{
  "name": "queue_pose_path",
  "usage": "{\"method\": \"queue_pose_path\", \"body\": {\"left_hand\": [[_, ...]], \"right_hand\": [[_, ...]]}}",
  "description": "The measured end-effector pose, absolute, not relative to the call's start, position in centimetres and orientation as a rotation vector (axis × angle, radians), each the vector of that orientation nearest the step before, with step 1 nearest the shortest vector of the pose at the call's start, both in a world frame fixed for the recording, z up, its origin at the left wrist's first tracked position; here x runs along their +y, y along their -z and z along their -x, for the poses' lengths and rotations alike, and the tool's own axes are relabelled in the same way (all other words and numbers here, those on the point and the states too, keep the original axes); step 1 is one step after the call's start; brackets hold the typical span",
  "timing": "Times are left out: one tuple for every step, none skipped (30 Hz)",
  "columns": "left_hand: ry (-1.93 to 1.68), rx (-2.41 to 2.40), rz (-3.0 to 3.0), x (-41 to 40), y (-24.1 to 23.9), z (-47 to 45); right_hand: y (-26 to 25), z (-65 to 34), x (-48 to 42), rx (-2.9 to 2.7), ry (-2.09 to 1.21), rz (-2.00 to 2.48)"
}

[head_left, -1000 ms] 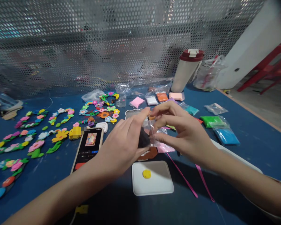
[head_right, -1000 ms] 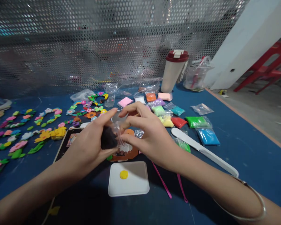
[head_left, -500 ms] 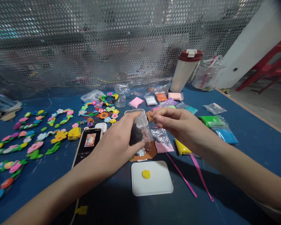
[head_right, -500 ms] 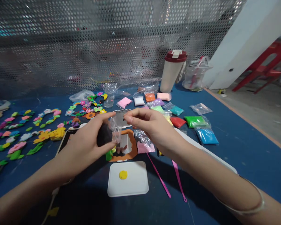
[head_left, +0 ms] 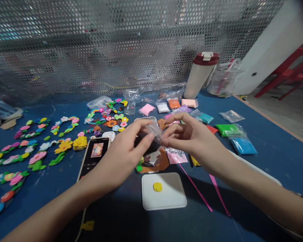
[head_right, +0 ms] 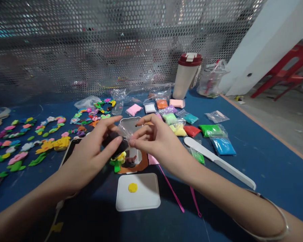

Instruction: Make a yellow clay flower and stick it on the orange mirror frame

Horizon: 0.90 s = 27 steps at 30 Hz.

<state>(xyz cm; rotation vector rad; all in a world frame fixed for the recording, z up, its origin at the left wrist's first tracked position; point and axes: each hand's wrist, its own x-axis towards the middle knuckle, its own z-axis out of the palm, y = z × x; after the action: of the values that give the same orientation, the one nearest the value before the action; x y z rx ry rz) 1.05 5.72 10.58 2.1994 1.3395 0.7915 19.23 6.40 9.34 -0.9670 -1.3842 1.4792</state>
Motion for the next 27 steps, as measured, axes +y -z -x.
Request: {"method": "queue_pose_path", "body": {"left_hand": [[-0.795, 1.292, -2.099, 5.9, -10.8, -1.0], [-0.794, 1.237, -2.009, 6.0, -11.0, -0.9], [-0.785, 1.186, -1.938, 6.2, -11.3, -0.8], [-0.779, 1.151, -1.888, 6.3, -11.5, -0.7], [-0.777, 1.140, -1.855, 6.3, -11.7, -0.7], [-0.782, 1.148, -1.834, 6.4, -11.8, -0.6], [-0.802, 1.166, -1.818, 6.3, -11.9, -0.6], [-0.828, 1.187, -1.806, 6.2, -11.9, -0.7], [-0.858, 1.206, -1.799, 6.1, -11.9, -0.8], [-0.894, 1.221, -1.793, 6.0, -11.8, -0.9], [-0.931, 1.230, -1.786, 6.0, -11.7, -1.0], [-0.969, 1.232, -1.778, 5.9, -11.6, -1.2], [-1.001, 1.233, -1.768, 5.9, -11.4, -1.3], [-1.027, 1.234, -1.756, 5.9, -11.3, -1.5], [-1.046, 1.233, -1.743, 5.9, -11.1, -1.6], [-1.057, 1.231, -1.731, 5.9, -11.0, -1.7], [-1.062, 1.230, -1.721, 6.0, -10.9, -1.9], [-1.062, 1.228, -1.711, 6.0, -10.9, -2.0], [-1.060, 1.226, -1.699, 6.0, -10.9, -2.1], [-1.056, 1.221, -1.685, 6.0, -10.8, -2.2], [-1.056, 1.218, -1.668, 6.0, -10.9, -2.3], [-1.060, 1.214, -1.651, 5.9, -10.9, -2.3], [-1.060, 1.211, -1.636, 5.9, -10.9, -2.4], [-1.056, 1.208, -1.624, 5.8, -10.8, -2.4], [-1.054, 1.207, -1.612, 5.8, -10.8, -2.4], [-1.056, 1.209, -1.602, 5.8, -10.8, -2.4], [-1.065, 1.218, -1.601, 5.8, -10.7, -2.3]], "right_hand": [[-9.4, -19.2, 6.3, -1.399, -1.445, 0.972], [-9.4, -19.2, 6.1, -1.410, -1.418, 0.978], [-9.5, -19.2, 6.0, -1.421, -1.402, 0.986], [-9.6, -19.1, 5.8, -1.429, -1.396, 0.993], [-9.7, -19.0, 5.7, -1.433, -1.391, 0.999], [-9.8, -19.0, 5.5, -1.436, -1.384, 1.002], [-10.0, -18.9, 5.4, -1.439, -1.369, 1.000], [-10.1, -18.9, 5.3, -1.444, -1.348, 0.997], [-10.3, -18.9, 5.2, -1.453, -1.324, 0.992], [-10.5, -19.0, 5.2, -1.462, -1.296, 0.990], [-10.7, -19.0, 5.2, -1.470, -1.265, 0.992], [-10.8, -19.1, 5.1, -1.475, -1.234, 0.995], [-10.9, -19.2, 5.1, -1.478, -1.203, 0.996], [-11.0, -19.2, 5.1, -1.480, -1.176, 0.991], [-11.0, -19.2, 5.2, -1.483, -1.153, 0.984], [-11.0, -19.2, 5.2, -1.487, -1.134, 0.976], [-10.9, -19.2, 5.2, -1.492, -1.118, 0.971], [-10.8, -19.2, 5.2, -1.501, -1.104, 0.970], [-10.7, -19.1, 5.2, -1.508, -1.090, 0.974], [-10.7, -19.0, 5.2, -1.514, -1.075, 0.978], [-10.6, -19.0, 5.2, -1.518, -1.058, 0.982], [-10.6, -18.9, 5.2, -1.522, -1.042, 0.982], [-10.6, -18.9, 5.2, -1.526, -1.020, 0.981], [-10.5, -18.9, 5.2, -1.526, -0.995, 0.980], [-10.5, -18.9, 5.2, -1.526, -0.970, 0.980], [-10.4, -18.9, 5.2, -1.526, -0.949, 0.979], [-10.3, -18.9, 5.2, -1.525, -0.929, 0.978]]}}
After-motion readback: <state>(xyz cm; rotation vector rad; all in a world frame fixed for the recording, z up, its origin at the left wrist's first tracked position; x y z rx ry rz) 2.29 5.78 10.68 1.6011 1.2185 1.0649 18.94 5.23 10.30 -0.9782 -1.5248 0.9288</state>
